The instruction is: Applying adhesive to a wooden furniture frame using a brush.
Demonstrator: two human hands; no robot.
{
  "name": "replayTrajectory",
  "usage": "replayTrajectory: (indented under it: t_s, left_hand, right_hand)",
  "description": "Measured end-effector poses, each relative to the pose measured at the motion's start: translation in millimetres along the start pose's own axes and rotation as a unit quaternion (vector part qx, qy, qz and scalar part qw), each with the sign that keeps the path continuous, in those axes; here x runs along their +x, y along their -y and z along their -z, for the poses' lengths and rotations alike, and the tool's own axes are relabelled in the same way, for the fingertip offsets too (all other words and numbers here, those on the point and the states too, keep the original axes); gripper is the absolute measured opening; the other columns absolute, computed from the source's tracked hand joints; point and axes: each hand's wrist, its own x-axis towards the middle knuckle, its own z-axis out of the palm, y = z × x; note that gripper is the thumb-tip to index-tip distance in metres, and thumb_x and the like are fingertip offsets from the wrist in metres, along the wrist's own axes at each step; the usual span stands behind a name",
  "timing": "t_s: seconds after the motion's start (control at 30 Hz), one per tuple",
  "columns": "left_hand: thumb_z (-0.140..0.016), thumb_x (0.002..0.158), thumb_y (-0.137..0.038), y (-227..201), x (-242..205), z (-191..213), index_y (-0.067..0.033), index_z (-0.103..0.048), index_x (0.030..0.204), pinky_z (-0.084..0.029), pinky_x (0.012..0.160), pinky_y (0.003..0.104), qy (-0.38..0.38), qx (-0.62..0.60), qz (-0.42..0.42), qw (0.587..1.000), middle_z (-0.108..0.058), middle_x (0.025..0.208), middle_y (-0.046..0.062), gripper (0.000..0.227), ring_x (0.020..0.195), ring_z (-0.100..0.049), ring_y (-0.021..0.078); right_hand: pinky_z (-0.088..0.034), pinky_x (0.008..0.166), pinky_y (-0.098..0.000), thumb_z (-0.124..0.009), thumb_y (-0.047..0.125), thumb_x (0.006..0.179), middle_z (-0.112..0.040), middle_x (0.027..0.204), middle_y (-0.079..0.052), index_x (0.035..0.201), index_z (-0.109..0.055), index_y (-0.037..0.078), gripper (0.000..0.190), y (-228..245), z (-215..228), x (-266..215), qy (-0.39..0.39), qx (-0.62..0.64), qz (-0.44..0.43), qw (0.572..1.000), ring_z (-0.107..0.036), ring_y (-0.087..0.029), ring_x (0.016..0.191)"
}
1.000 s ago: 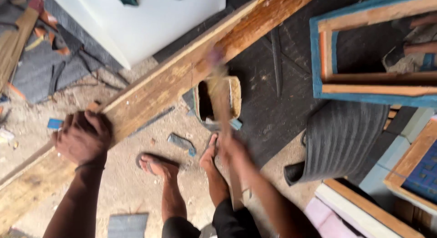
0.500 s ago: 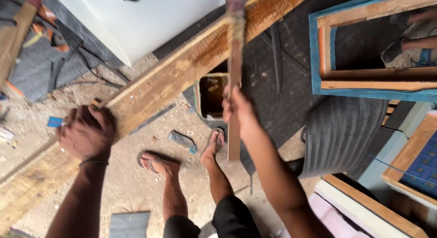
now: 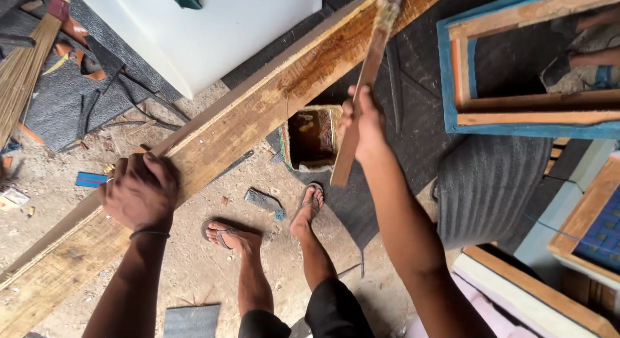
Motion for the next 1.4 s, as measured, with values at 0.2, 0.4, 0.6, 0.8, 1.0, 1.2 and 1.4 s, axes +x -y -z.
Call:
replayTrajectory:
  t_s: [0.2,0.4,0.6,0.8,1.0,1.2,1.4]
  left_hand:
    - [-0.048,0.11,-0.03,-5.7,-0.4,7.2,-0.0116,-0.075,0.096,-0.045,0.081,0.04,-0.018,-0.009,-0.013,1.0,-0.07,0.088,0.01,0.036,0.067,-0.062,0.0233]
    - [-0.048,0.107,-0.026,-3.0,-4.4,2.3,-0.0107,-0.071,0.088,-0.047,0.082,0.041,-0.036,0.01,-0.027,0.999,-0.07,0.09,0.01,0.034,0.078,-0.066,0.0279]
    - [-0.048,0.108,-0.025,-6.6,-1.8,4.4,-0.0091,-0.071,0.088,-0.048,0.081,0.043,-0.04,0.013,-0.026,0.999,-0.07,0.091,0.012,0.035,0.083,-0.066,0.0325]
    - [-0.047,0.109,-0.026,-8.8,0.0,8.7,-0.0095,-0.069,0.086,-0.048,0.078,0.043,-0.024,-0.008,-0.016,1.0,-0.07,0.092,0.012,0.036,0.082,-0.067,0.0327]
    - [-0.048,0.109,-0.027,-10.8,2.6,9.4,-0.0094,-0.068,0.083,-0.048,0.078,0.044,-0.061,0.035,-0.049,0.996,-0.07,0.09,0.011,0.037,0.084,-0.066,0.0331]
    - [-0.044,0.109,-0.027,0.0,2.1,0.1,-0.0103,-0.067,0.08,-0.05,0.075,0.041,-0.055,0.017,-0.056,0.997,-0.069,0.086,0.009,0.041,0.071,-0.064,0.0257]
    - [-0.043,0.109,-0.029,4.9,4.2,-6.8,-0.0107,-0.07,0.08,-0.048,0.067,0.039,-0.025,0.013,-0.027,0.999,-0.069,0.083,0.009,0.044,0.061,-0.059,0.0226]
  right_hand:
    - [-0.039,0.043,-0.0277,-0.055,0.054,0.096,-0.049,0.061,0.002,0.099,-0.059,0.014,0.04,-70.2,-3.5,-122.8,0.075,-0.16,-0.084,0.981,-0.045,-0.012,0.048]
    - [-0.042,0.052,-0.0236,-0.062,0.055,0.095,-0.054,0.073,0.005,0.116,-0.06,0.012,0.049,-25.4,21.7,-11.1,0.084,-0.002,0.0,0.996,-0.048,-0.007,0.059]
    - [-0.045,0.046,-0.0248,-0.057,0.057,0.097,-0.056,0.071,0.003,0.114,-0.055,0.012,0.048,-125.4,12.1,-112.6,0.043,-0.002,0.014,0.999,-0.05,-0.008,0.051]
    - [-0.042,0.043,-0.0256,-0.054,0.053,0.099,-0.056,0.068,0.003,0.118,-0.061,0.009,0.049,-95.1,16.6,-107.7,-0.05,-0.02,-0.1,0.994,-0.049,-0.007,0.049]
    - [-0.042,0.044,-0.0259,-0.05,0.044,0.107,-0.052,0.069,0.001,0.119,-0.057,0.009,0.037,-123.4,38.3,-115.3,0.007,-0.117,0.028,0.993,-0.045,-0.007,0.051]
    - [-0.048,0.05,-0.0332,-0.054,0.036,0.103,-0.063,0.08,-0.007,0.129,-0.055,0.008,0.038,-96.2,75.9,-107.5,-0.026,-0.345,0.082,0.935,-0.06,-0.016,0.062]
    - [-0.058,0.07,-0.0456,-0.044,0.035,0.108,-0.069,0.121,-0.021,0.166,-0.019,0.016,0.066,-64.2,89.6,-119.4,-0.071,-0.637,0.206,0.739,-0.07,-0.036,0.086]
